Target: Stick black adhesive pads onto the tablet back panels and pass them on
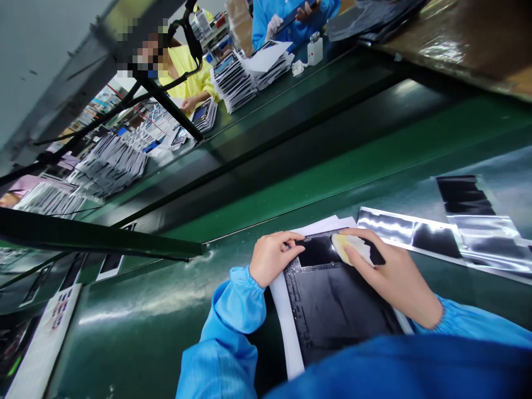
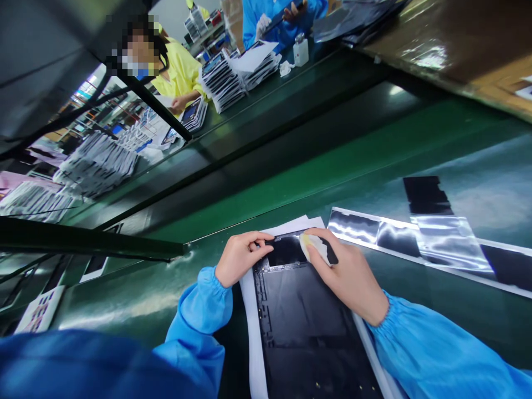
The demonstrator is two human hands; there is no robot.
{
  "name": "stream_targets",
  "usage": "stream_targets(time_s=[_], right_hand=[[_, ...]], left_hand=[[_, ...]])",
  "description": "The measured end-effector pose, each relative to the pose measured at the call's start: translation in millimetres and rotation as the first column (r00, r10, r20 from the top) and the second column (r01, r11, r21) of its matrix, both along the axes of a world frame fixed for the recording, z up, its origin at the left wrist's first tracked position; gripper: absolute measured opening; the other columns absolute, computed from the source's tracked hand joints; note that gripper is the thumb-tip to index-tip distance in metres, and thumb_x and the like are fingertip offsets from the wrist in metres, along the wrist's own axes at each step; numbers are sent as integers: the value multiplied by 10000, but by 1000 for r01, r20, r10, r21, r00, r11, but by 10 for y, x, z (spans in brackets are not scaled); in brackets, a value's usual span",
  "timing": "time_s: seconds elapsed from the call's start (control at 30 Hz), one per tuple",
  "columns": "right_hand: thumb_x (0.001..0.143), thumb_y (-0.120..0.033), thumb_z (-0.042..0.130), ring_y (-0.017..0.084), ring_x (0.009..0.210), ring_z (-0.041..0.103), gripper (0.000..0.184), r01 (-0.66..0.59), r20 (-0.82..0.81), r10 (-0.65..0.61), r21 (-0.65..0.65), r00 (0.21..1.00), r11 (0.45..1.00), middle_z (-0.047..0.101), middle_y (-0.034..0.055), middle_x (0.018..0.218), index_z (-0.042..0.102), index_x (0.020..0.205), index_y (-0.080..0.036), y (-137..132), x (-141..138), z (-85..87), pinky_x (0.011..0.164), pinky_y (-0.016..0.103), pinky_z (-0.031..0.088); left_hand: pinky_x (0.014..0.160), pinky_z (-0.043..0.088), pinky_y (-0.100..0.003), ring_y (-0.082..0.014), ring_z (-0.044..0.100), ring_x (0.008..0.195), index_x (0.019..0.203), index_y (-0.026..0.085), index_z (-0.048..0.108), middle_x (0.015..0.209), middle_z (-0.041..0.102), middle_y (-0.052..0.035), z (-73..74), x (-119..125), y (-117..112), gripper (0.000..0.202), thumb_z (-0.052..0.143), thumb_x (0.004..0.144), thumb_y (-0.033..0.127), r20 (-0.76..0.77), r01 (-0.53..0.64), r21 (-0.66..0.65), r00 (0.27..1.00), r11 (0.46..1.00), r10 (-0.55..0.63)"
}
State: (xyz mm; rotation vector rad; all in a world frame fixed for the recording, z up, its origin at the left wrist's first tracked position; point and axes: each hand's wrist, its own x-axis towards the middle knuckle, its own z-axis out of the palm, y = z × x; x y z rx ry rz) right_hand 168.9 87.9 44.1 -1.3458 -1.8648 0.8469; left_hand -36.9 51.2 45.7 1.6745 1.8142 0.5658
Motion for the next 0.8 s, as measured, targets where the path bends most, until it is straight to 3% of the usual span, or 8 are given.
stream_targets(time_s=[0.17,0.47,0.8], right_hand=[[632,-354,428,28,200,274,227,3,18,-3,-5,1000,1000,639,-32,740,504,837,-290,-4,-6,-4,375,258,381],[634,-352,411,39,206,272,218,3,14,-3,5,1000,1000,633,-39,675,500,820,-281,-7,-14,31,356,249,356],[636,-354,415,35,220,295,238,0,13,0,-7,1000,1000,646,-28,742,503,845,-281,-8,-4,-12,363,243,370]], left_hand=[[643,438,-222,-104,566,597,965,260,749,780,708,30,-5,3,-8,175,697,798,261,-41,1,17,999,1000,0],[680,474,-211,-90,584,619,976,269,739,795,713,50,46,21,-7,173,662,822,267,-112,6,-15,994,1000,-7],[665,475,-196,-83,601,634,986,276,734,793,713,59,37,29,6,174,648,837,256,-151,8,-26,988,1000,-12]])
